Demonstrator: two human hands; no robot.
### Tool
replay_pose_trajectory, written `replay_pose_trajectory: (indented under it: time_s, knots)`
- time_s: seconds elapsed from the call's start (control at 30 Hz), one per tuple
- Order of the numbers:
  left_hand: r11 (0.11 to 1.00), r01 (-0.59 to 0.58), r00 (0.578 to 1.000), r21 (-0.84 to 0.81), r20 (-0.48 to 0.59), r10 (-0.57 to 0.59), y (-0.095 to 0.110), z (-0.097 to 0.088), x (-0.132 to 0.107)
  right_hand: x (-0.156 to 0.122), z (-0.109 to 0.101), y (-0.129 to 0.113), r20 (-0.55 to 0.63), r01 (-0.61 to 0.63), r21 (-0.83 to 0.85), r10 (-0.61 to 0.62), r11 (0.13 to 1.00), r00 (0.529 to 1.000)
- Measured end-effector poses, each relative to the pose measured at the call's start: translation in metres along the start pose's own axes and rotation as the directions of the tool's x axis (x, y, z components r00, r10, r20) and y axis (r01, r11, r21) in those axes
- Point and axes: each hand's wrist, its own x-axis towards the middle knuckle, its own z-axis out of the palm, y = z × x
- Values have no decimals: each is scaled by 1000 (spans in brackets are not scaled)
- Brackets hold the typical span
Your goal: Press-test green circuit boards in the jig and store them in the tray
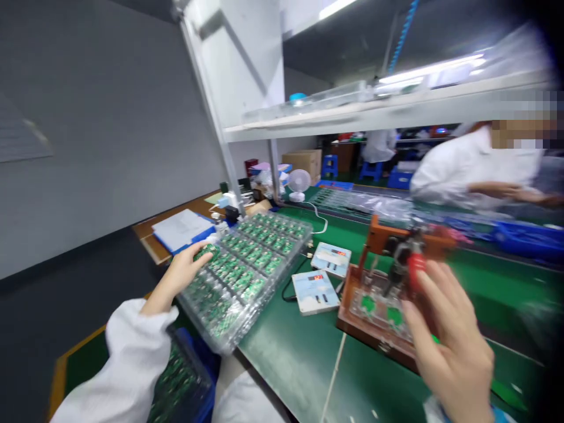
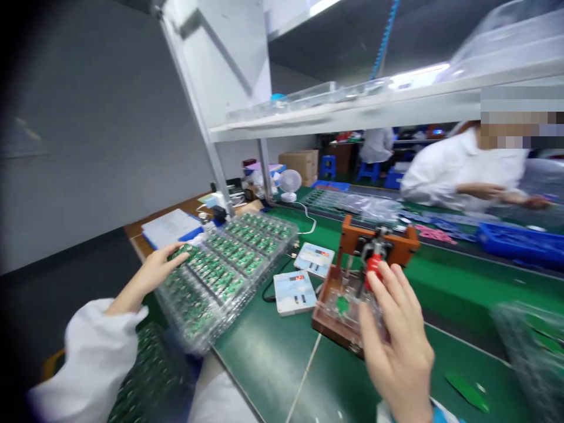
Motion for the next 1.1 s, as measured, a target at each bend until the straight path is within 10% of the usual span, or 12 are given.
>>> replay_pose_trajectory:
  time_s: [0.13,0.2,0.3,0.43,0.53,1.1]
  knots:
    - [921,-132,878,-366,389,280,121,48,-62,-29,-11,-20,-134,-120,-86,108,989,985]
    - [873,-64,731,-483,573,371,165,84,-98,-59,-10,-21,-25,-233,-27,232,972,972]
    - [842,-22,637,-540,641,427,200,134,-134,-108,-5,-11,270,-522,123,478,844,836]
    - [823,-7,535,-568,693,483,211,166,-151,-150,-3,2,446,-797,260,664,545,600]
    - [829,-3,485,-559,724,491,212,173,-155,-160,-8,5,466,-846,262,707,464,532]
    - [826,61,437,-561,759,483,196,205,-139,-171,-16,25,249,-847,212,811,488,530]
